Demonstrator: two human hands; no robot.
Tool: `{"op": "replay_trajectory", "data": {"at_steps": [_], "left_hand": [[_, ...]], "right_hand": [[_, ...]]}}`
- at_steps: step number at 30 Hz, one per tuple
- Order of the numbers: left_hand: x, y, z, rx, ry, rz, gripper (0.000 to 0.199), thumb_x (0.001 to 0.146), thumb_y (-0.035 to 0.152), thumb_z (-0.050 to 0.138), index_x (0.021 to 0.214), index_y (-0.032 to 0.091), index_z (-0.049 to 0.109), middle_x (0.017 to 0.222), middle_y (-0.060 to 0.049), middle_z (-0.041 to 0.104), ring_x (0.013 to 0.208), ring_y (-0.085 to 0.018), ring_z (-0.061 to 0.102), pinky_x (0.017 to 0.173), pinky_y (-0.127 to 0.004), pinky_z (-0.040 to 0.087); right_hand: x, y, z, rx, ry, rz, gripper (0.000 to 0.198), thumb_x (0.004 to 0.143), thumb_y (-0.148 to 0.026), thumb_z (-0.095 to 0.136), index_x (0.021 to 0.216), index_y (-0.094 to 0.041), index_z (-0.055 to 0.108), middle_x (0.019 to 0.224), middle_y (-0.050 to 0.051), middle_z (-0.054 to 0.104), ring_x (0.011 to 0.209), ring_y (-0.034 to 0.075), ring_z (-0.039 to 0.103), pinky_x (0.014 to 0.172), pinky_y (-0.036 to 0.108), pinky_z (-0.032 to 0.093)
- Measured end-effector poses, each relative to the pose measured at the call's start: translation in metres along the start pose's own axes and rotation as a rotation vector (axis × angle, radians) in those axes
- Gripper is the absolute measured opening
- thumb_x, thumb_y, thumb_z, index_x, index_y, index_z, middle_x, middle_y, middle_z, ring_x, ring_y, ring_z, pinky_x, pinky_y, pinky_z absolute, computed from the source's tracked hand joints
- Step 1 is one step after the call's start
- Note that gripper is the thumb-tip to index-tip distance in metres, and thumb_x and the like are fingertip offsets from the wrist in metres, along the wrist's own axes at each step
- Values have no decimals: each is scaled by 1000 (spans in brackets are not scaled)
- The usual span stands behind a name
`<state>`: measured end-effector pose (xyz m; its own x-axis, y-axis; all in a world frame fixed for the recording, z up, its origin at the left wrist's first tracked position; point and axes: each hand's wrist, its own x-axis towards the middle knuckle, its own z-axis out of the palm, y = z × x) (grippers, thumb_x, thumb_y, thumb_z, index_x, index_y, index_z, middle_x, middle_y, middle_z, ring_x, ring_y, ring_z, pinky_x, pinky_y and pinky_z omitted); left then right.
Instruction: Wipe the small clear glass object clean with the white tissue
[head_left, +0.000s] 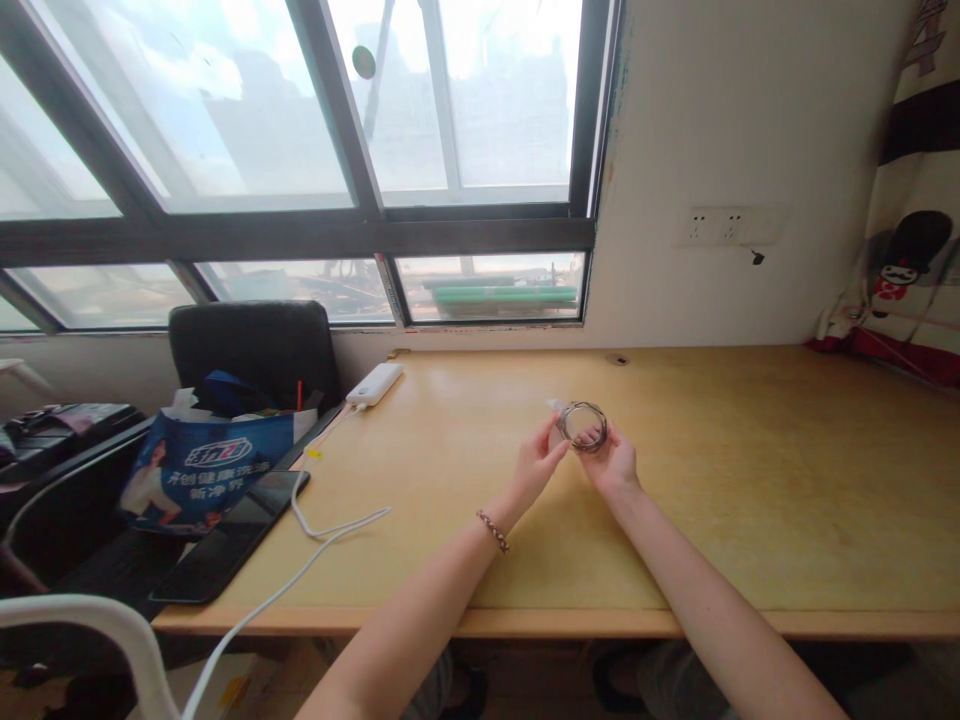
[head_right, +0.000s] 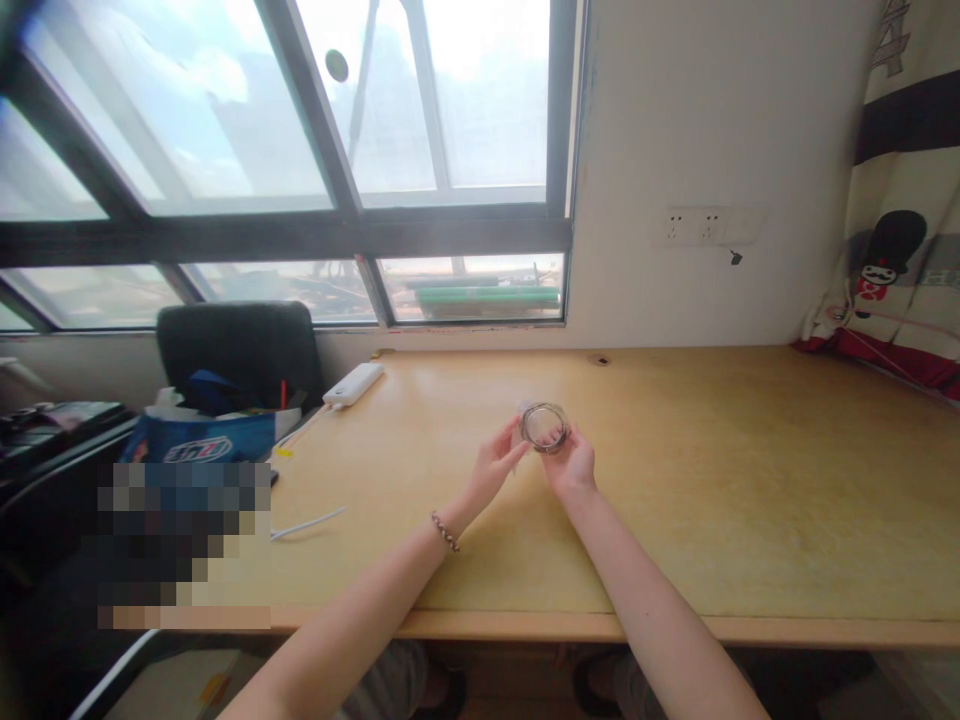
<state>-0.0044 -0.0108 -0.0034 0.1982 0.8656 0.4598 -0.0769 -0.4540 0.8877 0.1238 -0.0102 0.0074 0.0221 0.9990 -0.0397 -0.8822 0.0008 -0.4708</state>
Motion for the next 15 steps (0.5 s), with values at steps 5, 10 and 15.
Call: {"op": "replay_trajectory", "data": {"at_steps": [5, 10, 15], "left_hand": [[1, 6, 2, -47, -17, -87, 44, 74, 27, 57, 117, 19, 48, 116, -6, 55, 104, -20, 52, 90, -38, 40], [1, 8, -1, -19, 19, -108, 42, 68, 27, 64, 108, 18, 55, 106, -6, 61, 95, -20, 56, 85, -35, 43], [2, 8, -4, 7, 130, -108, 44, 66, 29, 65, 108, 19, 55, 108, -6, 60, 100, -21, 54, 87, -36, 41]], "right_hand": [[-3, 5, 4, -27, 32, 3, 23, 83, -22, 40, 65, -19, 55, 58, -1, 57, 56, 12, 54, 61, 26, 46], [-3, 9, 7, -116, -29, -16, 17, 80, -21, 46, 70, -18, 59, 65, 0, 62, 61, 12, 58, 67, 26, 47], [-1, 11, 9, -270, -41, -145, 13, 78, -21, 49, 75, -15, 61, 75, 2, 65, 68, 11, 59, 68, 23, 47]]}}
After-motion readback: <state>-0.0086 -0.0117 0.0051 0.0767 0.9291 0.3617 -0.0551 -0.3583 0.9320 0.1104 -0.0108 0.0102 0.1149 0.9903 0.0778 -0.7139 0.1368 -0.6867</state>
